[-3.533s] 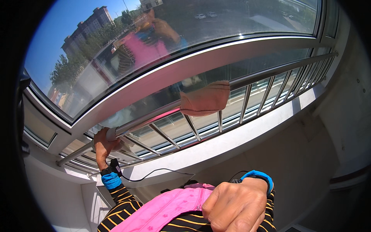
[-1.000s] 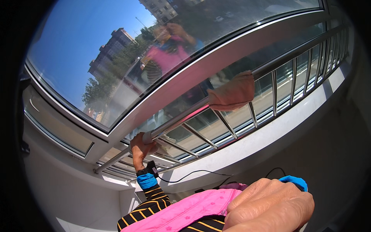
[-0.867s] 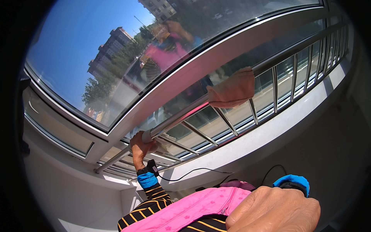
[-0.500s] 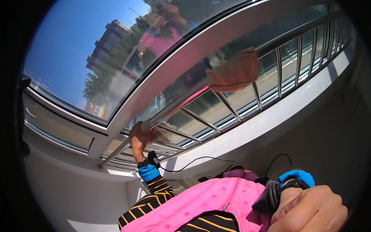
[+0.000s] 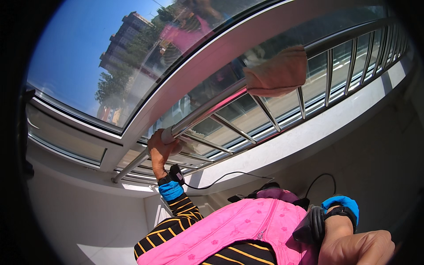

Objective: The person wipes a curved metal balcony railing with two cloths, moving along the length of the railing and cleaning both sides. The person uses both hands to wipe the railing continuously.

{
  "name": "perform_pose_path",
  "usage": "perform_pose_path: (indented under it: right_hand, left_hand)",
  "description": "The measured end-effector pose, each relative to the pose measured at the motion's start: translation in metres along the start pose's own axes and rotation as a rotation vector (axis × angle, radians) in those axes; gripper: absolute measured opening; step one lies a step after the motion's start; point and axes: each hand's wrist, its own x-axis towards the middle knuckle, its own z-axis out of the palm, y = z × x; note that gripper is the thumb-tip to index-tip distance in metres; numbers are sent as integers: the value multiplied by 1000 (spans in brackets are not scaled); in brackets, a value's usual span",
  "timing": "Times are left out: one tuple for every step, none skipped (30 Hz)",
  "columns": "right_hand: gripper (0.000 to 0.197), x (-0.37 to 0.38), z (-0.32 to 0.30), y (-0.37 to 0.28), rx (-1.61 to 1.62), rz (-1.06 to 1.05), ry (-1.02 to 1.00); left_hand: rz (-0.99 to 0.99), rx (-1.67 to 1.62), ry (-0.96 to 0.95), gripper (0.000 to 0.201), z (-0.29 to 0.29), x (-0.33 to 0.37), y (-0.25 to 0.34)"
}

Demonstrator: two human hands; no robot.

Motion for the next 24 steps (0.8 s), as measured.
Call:
perform_pose_path:
  right_hand:
    - [21,-3,-3,-2,-13,-8,-4]
    - [16,-4,-9,-5,-27,-16,-3]
    - [11,-6,-15,-7,-42,-24,-2]
    - [7,-5,-24,-9,-58,-30,4]
    - [16,-4,-32,-11,-89,46,54]
    - [29,-3,-39,-12,-108,145,91]
    - [26,-3,-46,-13,-121,312,79]
    - [23,-4,-52,-11,-79,384,100]
    - [21,-5,-55,-8,-148,408,50]
    - [19,-6,-57,-2,-166,468,-10]
    - [20,-5,-59,4,-160,548,-19]
    - [21,-2,-61,9,-136,616,18]
    - [23,0,-65,15,-115,662,-15]
    - [26,2,-71,18,-97,665,-123]
    - [27,3,-78,20,-86,695,-203]
    - [29,3,-87,22,-49,698,-194]
    - [31,4,-98,27,22,707,-142]
    - [33,4,-108,32,98,711,-95]
    - [34,2,-111,28,55,687,-14]
    - [35,0,-112,25,9,664,66]
    - [34,-1,-113,22,-75,641,134]
    - [34,-3,-113,19,-160,622,203]
    - [34,-5,-114,20,-158,628,220]
    - [34,-4,-115,21,-158,628,215]
  left_hand:
    - [-4,0,-6,58,0,0,1]
    - [1,0,-1,57,0,1,1]
    - [-1,1,-5,57,-1,1,2]
    - [-8,-1,-18,57,-2,1,2]
    - [-15,-1,-1,57,-2,1,3]
    - [-22,-5,2,56,-3,1,3]
    - [-33,-15,-8,56,-2,0,4]
    - [-30,-9,0,56,-2,-1,5]
    - [-12,-7,25,55,-2,-1,6]
    - [-17,-4,17,55,-3,-1,7]
    - [-21,-1,17,56,-3,0,8]
    - [-34,-7,4,56,-3,1,8]
    - [-44,-12,-12,57,-4,2,8]
    - [-75,17,-17,60,-4,1,9]
    - [-93,-3,-59,61,-4,3,8]
    - [-96,-33,-55,61,-4,4,7]
    - [-125,-62,-55,62,-2,3,6]
    - [-118,-64,-46,62,-1,2,5]
    - [-107,-49,-47,62,0,2,5]
    - [-103,-36,-42,61,1,2,4]
    - [-101,-22,-33,61,1,1,3]
    - [-136,26,-112,64,-1,2,2]
    - [-126,24,-101,65,0,2,2]
    - [-118,23,-84,66,0,2,2]
